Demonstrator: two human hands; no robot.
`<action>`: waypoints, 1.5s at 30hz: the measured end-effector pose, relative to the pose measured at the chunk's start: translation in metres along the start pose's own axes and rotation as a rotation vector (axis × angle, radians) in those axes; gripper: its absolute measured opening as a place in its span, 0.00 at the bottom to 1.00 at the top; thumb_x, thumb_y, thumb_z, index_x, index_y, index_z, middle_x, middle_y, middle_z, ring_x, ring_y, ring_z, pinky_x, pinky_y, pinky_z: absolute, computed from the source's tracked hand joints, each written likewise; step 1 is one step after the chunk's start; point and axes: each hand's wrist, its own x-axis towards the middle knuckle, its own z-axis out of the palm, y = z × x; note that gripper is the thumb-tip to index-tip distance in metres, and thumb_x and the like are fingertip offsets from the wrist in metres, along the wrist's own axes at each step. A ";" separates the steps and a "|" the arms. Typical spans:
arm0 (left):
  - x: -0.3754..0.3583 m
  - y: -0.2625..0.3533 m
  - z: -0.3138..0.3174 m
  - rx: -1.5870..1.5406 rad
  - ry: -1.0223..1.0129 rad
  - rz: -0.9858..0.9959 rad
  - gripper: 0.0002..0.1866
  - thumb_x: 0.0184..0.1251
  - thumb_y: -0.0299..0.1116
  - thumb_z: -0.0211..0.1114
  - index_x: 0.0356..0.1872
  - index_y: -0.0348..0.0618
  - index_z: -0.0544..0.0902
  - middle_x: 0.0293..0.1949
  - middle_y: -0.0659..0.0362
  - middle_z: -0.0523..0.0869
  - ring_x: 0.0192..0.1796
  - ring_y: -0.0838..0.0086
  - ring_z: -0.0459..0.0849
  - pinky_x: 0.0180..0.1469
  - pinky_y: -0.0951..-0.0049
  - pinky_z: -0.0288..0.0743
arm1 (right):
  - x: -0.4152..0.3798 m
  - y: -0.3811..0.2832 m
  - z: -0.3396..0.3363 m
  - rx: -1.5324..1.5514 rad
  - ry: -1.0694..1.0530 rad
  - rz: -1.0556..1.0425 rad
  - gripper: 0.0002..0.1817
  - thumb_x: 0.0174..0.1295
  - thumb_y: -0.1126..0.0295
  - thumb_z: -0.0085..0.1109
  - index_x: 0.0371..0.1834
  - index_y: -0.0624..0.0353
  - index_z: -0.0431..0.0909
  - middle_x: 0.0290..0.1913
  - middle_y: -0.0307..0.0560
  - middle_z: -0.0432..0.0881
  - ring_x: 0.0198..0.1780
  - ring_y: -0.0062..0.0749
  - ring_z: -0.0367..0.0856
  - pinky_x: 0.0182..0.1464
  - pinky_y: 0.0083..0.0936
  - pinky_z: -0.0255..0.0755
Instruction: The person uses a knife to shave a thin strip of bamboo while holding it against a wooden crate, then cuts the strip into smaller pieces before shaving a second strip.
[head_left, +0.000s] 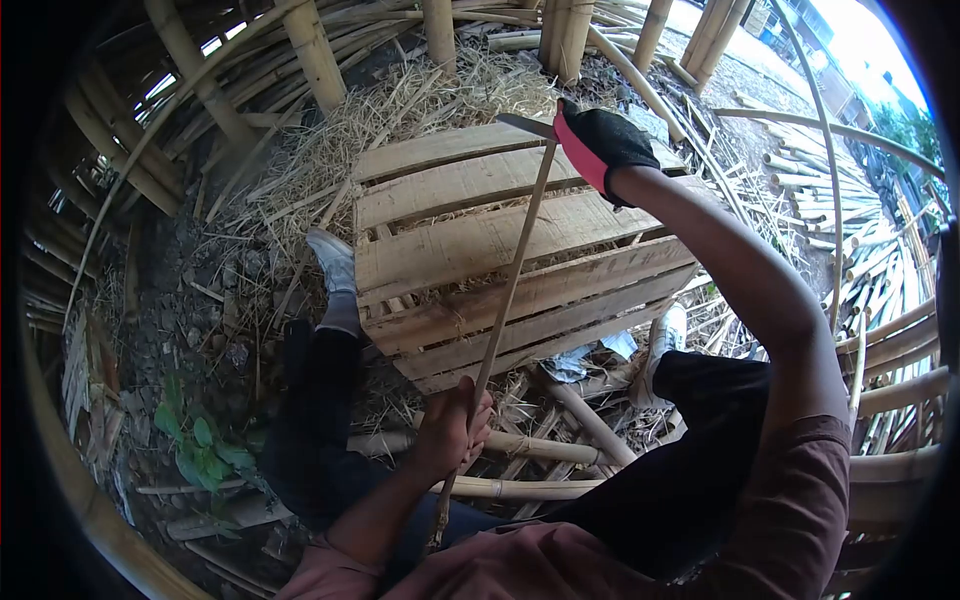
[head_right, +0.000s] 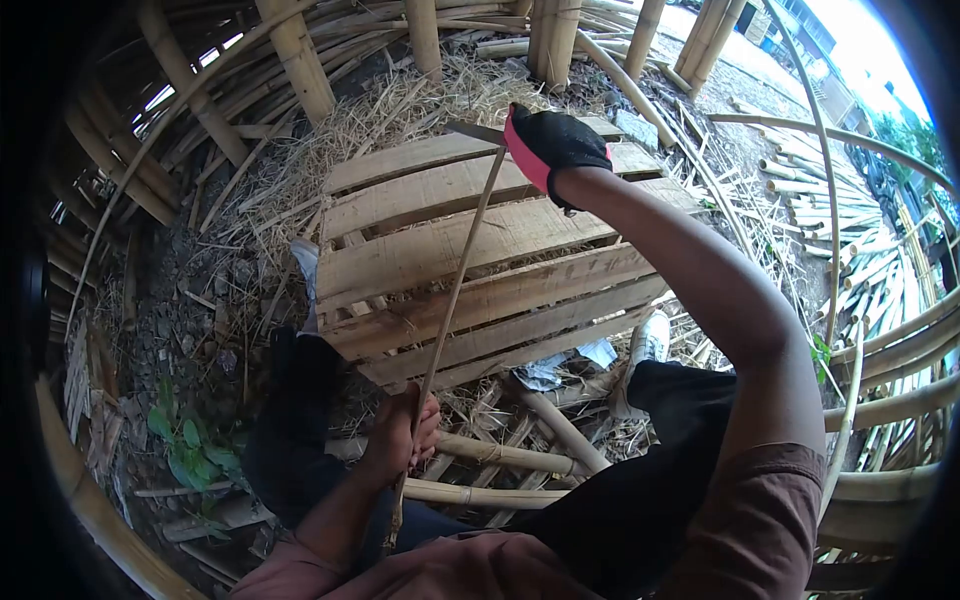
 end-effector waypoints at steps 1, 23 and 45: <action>0.000 0.000 -0.001 -0.007 -0.009 -0.005 0.28 0.79 0.62 0.41 0.28 0.50 0.66 0.14 0.70 0.59 0.12 0.84 0.57 0.14 0.80 0.53 | -0.002 -0.004 0.004 -0.021 0.067 0.012 0.40 0.74 0.38 0.23 0.44 0.55 0.85 0.31 0.60 0.85 0.40 0.59 0.84 0.50 0.46 0.74; 0.001 0.004 0.000 -0.123 -0.041 -0.053 0.26 0.82 0.58 0.39 0.28 0.51 0.66 0.12 0.69 0.59 0.10 0.81 0.56 0.13 0.77 0.51 | -0.017 -0.004 -0.004 -0.114 0.083 0.018 0.44 0.75 0.40 0.20 0.29 0.59 0.86 0.31 0.59 0.86 0.39 0.58 0.86 0.48 0.48 0.76; -0.001 0.006 0.003 -0.131 -0.060 -0.026 0.26 0.82 0.58 0.39 0.27 0.51 0.65 0.13 0.70 0.59 0.10 0.83 0.55 0.13 0.78 0.51 | -0.064 -0.028 0.008 -0.255 0.013 -0.109 0.40 0.75 0.40 0.21 0.35 0.54 0.85 0.30 0.54 0.87 0.37 0.56 0.87 0.46 0.48 0.77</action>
